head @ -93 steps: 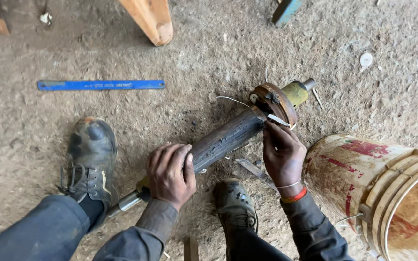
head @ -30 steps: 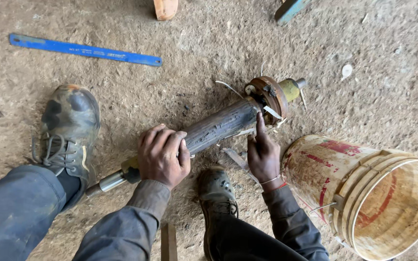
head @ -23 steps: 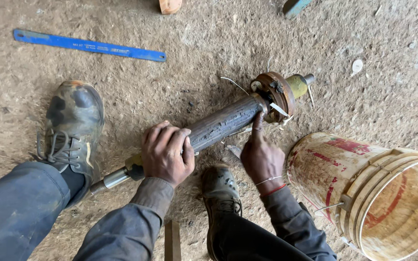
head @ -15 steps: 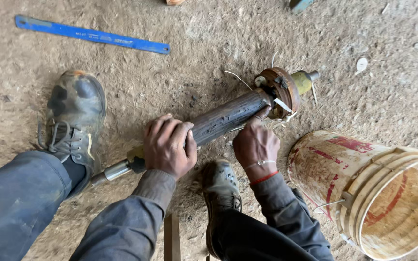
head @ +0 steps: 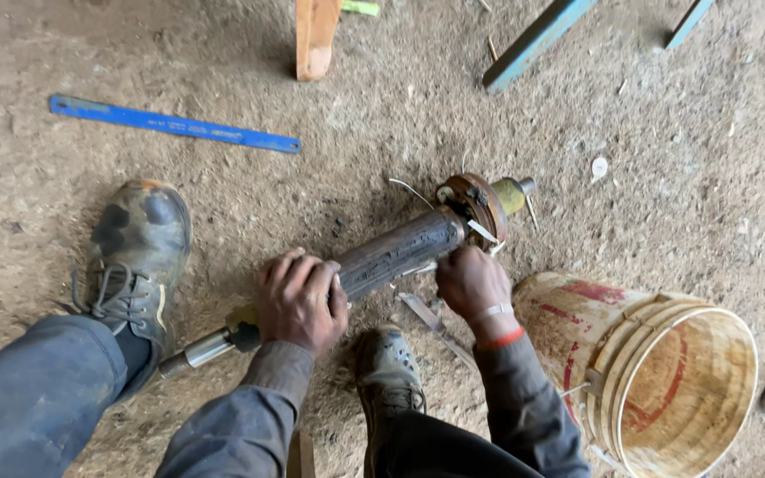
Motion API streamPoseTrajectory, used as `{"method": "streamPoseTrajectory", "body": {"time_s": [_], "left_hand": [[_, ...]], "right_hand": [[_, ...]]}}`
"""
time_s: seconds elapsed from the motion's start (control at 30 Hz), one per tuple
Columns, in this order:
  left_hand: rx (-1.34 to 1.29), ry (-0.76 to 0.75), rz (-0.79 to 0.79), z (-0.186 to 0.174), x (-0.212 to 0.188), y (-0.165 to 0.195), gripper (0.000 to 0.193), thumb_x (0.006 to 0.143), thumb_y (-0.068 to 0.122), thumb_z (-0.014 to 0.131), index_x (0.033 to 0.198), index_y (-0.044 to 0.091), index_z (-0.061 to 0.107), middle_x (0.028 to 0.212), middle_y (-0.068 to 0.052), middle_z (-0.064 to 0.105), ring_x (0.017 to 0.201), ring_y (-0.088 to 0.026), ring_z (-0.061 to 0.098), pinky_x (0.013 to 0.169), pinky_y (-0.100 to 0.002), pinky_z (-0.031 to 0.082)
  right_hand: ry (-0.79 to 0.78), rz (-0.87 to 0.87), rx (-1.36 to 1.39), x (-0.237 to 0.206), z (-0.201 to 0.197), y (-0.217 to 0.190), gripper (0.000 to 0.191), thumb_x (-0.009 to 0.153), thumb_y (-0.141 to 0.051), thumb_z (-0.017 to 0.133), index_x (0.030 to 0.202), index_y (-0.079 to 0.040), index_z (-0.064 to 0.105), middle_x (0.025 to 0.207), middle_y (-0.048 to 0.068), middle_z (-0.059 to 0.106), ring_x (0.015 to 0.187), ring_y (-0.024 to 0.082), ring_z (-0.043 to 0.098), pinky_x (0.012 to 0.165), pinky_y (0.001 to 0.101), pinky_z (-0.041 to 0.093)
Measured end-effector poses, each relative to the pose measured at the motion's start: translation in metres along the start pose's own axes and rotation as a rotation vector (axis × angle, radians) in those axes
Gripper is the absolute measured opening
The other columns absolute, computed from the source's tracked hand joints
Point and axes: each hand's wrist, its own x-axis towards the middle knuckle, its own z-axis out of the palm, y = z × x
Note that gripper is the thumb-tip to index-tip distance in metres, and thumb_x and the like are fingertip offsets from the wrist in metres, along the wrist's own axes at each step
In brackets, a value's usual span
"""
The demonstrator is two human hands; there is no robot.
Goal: The person scrapes a cylindrical metal shaft with a flat metal tool, removing dark residue from its surface. The person holds the shaft with one hand while scraping with the other, repeatedly working along the shaft's length.
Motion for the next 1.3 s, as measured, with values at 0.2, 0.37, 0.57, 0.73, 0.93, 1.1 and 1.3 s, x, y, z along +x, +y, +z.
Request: {"method": "streamPoseTrajectory", "body": {"time_s": [0.2,0.37,0.57,0.73,0.93,1.1,1.3], "left_hand": [[-0.088,0.056,0.003,-0.012,0.004,0.008,0.016,0.086,0.020,0.066,0.093,0.010,0.077,0.094,-0.010,0.073,0.107,-0.035,0.066,0.102,-0.055,0.047],[-0.074,0.054,0.020,-0.010,0.002,0.006,0.017,0.086,0.021,0.066,0.094,0.009,0.076,0.096,-0.011,0.072,0.108,-0.036,0.065,0.103,-0.055,0.047],[-0.034,0.023,-0.002,-0.006,-0.001,0.004,0.015,0.088,0.022,0.067,0.095,0.012,0.077,0.097,-0.009,0.073,0.108,-0.034,0.065,0.104,-0.055,0.047],[-0.037,0.018,0.005,-0.012,0.003,0.006,0.016,0.087,0.021,0.067,0.094,0.012,0.077,0.097,-0.009,0.073,0.108,-0.034,0.066,0.102,-0.055,0.046],[-0.039,0.034,0.010,-0.014,0.002,0.006,0.015,0.087,0.020,0.066,0.093,0.011,0.077,0.095,-0.008,0.072,0.107,-0.034,0.065,0.102,-0.054,0.046],[-0.039,0.026,0.025,-0.014,0.004,0.007,0.015,0.088,0.019,0.067,0.093,0.010,0.077,0.093,-0.008,0.072,0.103,-0.032,0.065,0.103,-0.053,0.046],[-0.035,0.038,0.027,-0.012,0.004,0.006,0.017,0.085,0.019,0.067,0.094,0.009,0.078,0.094,-0.009,0.073,0.104,-0.033,0.066,0.103,-0.053,0.046]], "right_hand": [[0.233,-0.131,-0.075,-0.036,0.025,0.011,0.068,0.094,-0.018,0.056,0.159,-0.005,0.037,0.058,0.017,0.063,0.048,0.034,0.062,0.048,0.0475,0.048],[0.182,-0.198,-0.298,-0.029,0.035,0.016,0.079,0.091,-0.013,0.057,0.162,-0.004,0.022,0.057,0.009,0.057,0.040,0.023,0.053,0.037,0.0410,0.042],[-0.012,-0.331,-0.637,-0.003,0.035,0.014,0.019,0.104,-0.008,0.050,0.089,-0.005,0.061,0.058,0.002,0.055,0.046,0.017,0.049,0.041,0.0369,0.041],[0.209,-0.485,-0.229,-0.011,0.013,0.027,0.033,0.093,-0.013,0.063,0.120,0.004,0.073,0.063,0.009,0.065,0.051,0.022,0.065,0.050,0.0358,0.049],[0.270,-0.105,0.761,-0.024,0.031,0.039,0.036,0.104,-0.014,0.062,0.135,0.002,0.067,0.081,0.009,0.077,0.066,0.009,0.068,0.056,0.0255,0.053],[0.380,-0.227,0.272,-0.027,0.035,0.031,0.038,0.102,-0.014,0.063,0.135,0.005,0.066,0.072,0.008,0.072,0.055,0.013,0.065,0.049,0.0290,0.051],[0.203,-0.258,-0.274,-0.017,0.036,-0.002,0.061,0.096,-0.014,0.053,0.143,0.022,0.045,0.060,0.010,0.062,0.038,0.018,0.051,0.032,0.0329,0.041]]}}
